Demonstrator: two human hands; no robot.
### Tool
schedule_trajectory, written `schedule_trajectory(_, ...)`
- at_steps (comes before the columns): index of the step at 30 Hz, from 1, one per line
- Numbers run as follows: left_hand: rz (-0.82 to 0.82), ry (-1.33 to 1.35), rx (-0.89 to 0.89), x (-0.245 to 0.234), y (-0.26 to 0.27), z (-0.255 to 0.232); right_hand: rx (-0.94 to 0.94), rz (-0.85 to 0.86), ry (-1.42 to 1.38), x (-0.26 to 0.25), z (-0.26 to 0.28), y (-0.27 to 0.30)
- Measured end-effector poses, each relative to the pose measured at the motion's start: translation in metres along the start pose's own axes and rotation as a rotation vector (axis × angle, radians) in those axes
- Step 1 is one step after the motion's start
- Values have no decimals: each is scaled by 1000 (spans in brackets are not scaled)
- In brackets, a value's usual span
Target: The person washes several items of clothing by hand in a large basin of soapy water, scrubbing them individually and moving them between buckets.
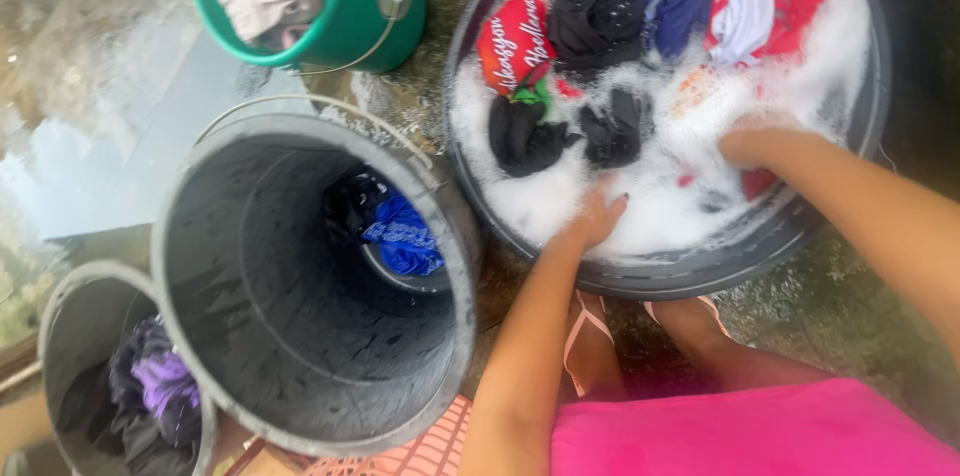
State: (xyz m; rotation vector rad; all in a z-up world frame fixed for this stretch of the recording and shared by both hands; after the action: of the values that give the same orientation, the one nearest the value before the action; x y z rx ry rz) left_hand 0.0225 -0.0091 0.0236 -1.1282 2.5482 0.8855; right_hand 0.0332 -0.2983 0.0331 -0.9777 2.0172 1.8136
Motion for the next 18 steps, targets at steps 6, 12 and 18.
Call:
schedule_trajectory(6, -52, -31, 267, -69, 80, -121, -211, -549, -222, -144, 78, 118)
schedule_trajectory(12, -216, -233, 400, -182, 201, -209, -412, -842, -554, -301, 156, 252)
schedule_trajectory(18, -673, -161, 482, -323, 293, -134, -697, -1057, -529, -388, 288, 284)
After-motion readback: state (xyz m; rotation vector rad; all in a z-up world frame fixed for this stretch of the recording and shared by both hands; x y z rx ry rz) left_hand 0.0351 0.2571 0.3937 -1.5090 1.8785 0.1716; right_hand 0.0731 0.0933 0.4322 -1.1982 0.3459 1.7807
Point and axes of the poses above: each hand's wrist, its own y-axis away from the middle knuckle, its own x-axis out of the palm, z = x × y, the point moved 2 cm from there along -y, towards the middle knuckle, and after that the axes turned 13 degrees about y, right-handed, at the moved point
